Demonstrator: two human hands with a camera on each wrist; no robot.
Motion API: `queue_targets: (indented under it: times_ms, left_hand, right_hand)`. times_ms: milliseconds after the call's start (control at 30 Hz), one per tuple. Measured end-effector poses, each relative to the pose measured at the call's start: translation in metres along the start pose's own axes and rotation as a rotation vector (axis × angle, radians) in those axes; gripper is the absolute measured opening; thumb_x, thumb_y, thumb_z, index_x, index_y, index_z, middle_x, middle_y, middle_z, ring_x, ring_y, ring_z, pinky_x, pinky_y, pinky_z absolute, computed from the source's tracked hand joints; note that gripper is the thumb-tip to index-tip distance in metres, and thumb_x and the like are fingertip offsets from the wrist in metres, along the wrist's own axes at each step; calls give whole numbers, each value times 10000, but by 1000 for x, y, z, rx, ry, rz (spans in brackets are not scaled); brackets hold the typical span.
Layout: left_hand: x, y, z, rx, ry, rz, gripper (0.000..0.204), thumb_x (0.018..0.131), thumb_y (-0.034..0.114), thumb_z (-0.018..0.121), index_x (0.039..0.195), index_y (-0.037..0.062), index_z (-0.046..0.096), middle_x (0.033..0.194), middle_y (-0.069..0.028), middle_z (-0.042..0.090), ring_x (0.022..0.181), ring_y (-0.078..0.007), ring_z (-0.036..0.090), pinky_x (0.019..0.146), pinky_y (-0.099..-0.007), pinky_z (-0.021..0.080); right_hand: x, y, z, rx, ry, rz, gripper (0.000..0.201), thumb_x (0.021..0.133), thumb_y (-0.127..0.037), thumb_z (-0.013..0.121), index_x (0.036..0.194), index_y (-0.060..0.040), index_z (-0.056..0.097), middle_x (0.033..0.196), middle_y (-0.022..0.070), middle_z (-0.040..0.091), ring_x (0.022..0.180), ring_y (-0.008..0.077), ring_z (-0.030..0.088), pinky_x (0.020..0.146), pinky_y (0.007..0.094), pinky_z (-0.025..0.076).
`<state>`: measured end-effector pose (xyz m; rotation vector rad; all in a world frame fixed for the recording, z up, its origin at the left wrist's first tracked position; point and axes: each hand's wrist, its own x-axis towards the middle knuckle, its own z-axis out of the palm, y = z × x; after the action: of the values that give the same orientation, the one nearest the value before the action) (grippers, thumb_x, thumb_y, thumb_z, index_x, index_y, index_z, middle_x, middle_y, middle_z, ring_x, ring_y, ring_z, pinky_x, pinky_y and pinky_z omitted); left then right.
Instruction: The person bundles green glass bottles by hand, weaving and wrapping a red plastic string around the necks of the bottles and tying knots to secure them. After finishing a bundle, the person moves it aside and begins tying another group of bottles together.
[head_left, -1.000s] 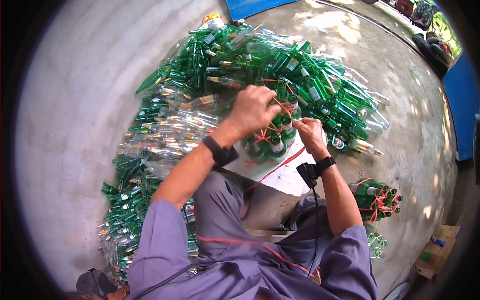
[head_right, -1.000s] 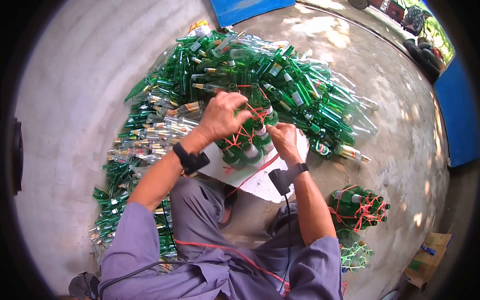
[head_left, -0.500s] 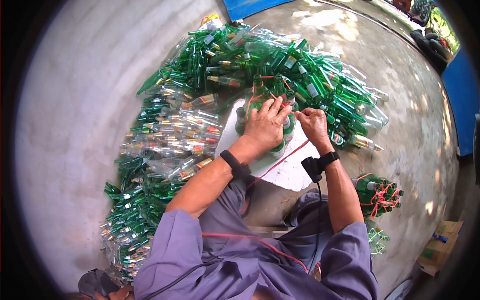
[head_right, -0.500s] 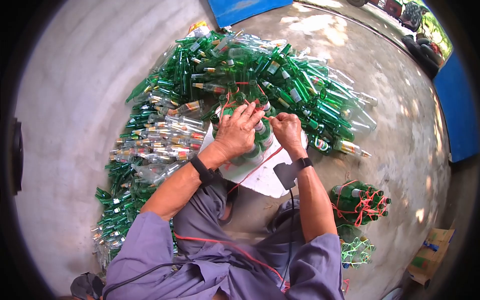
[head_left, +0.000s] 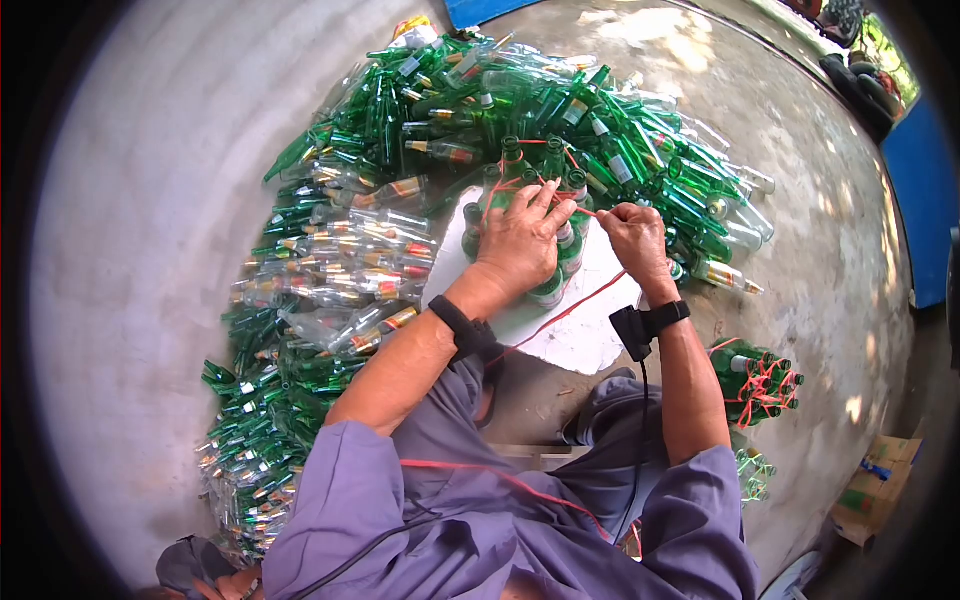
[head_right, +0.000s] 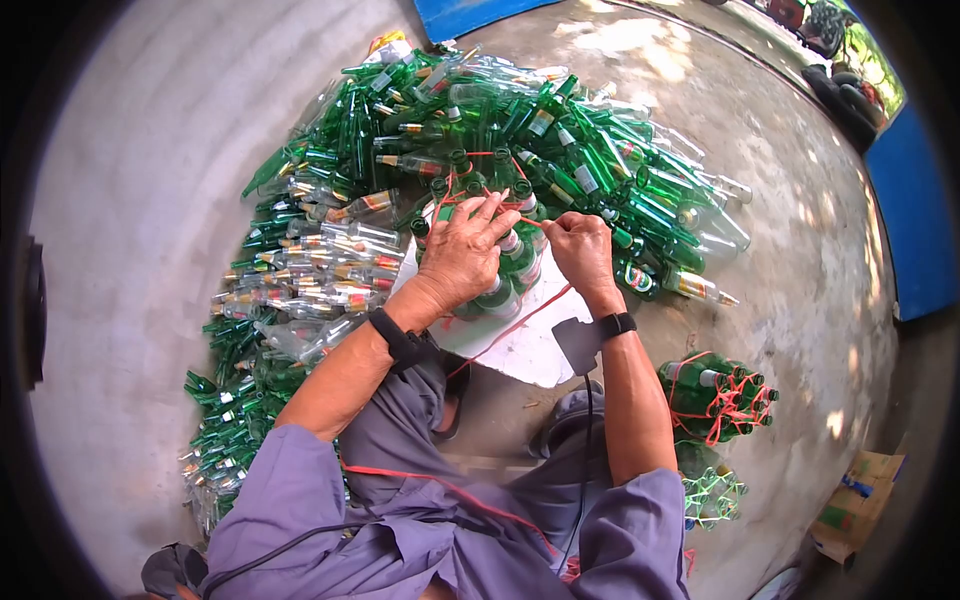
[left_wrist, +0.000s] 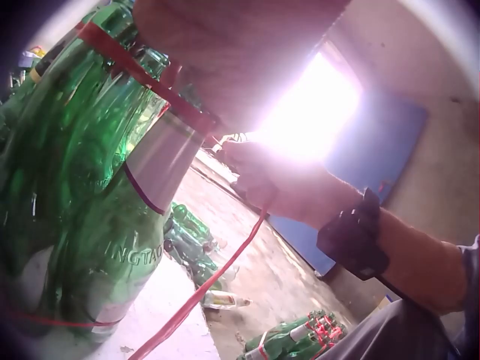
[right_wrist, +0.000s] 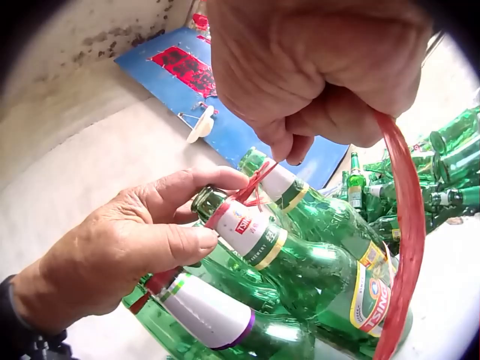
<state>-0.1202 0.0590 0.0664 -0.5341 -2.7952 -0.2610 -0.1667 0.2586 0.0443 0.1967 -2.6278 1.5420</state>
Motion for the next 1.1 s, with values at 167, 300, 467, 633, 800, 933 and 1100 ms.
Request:
queue_targets:
  times_ms: [167, 300, 467, 633, 800, 933, 1100]
  left_hand:
    - [1, 0, -2, -38, -13, -27, 505, 839, 141, 647, 1340, 197, 615, 1522, -106, 485, 1366, -285, 438, 994, -478, 448]
    - [-1, 0, -2, -37, -28, -52, 509, 850, 157, 644, 1354, 220, 613, 1533, -106, 475, 1370, -280, 432, 994, -501, 439]
    - [-3, -1, 0, 16, 34, -45, 513, 854, 216, 649, 1363, 270, 620, 1534, -133, 469, 1283, -345, 447, 1085, -508, 333]
    - [-3, 0, -3, -7, 32, -69, 504, 853, 205, 647, 1353, 262, 629, 1522, -151, 477, 1281, -356, 452, 1065, -501, 368]
    - [-4, 0, -4, -39, 18, -67, 494, 863, 183, 630, 1352, 258, 632, 1514, -167, 481, 1275, -377, 461, 1025, -488, 424]
    - [-3, -3, 2, -64, 49, -57, 473, 889, 169, 593, 1357, 225, 622, 1500, -179, 493, 1266, -374, 481, 996, -499, 443]
    - [-6, -2, -2, -44, 9, -57, 543, 896, 157, 569, 1438, 153, 537, 1486, -183, 508, 1198, -331, 573, 918, -498, 460]
  right_hand:
    - [0, 3, 0, -24, 3, -30, 272, 849, -224, 729, 803, 44, 733, 612, 188, 643, 527, 238, 637, 570, 380, 503]
    - [-4, 2, -2, -31, 5, -19, 276, 850, -230, 730, 800, 42, 732, 614, 185, 647, 533, 248, 645, 573, 379, 506]
    - [-11, -2, -3, -56, 16, -111, 277, 891, -199, 728, 774, 48, 686, 545, 101, 552, 509, 109, 479, 497, 349, 401]
    - [-17, -17, -5, -105, -13, -117, 246, 903, -185, 712, 792, 33, 689, 613, 164, 610, 543, 226, 575, 548, 383, 459]
    - [-6, -30, -21, -363, -93, -472, 222, 915, -153, 667, 751, -11, 621, 689, 181, 620, 687, 371, 658, 622, 466, 508]
    - [14, -48, -31, -606, -173, -625, 194, 919, -146, 648, 753, -50, 623, 723, 132, 626, 667, 344, 650, 594, 448, 508]
    - [50, -62, -26, -737, -172, -723, 108, 877, -118, 646, 783, -65, 649, 745, 115, 629, 679, 317, 656, 595, 431, 507]
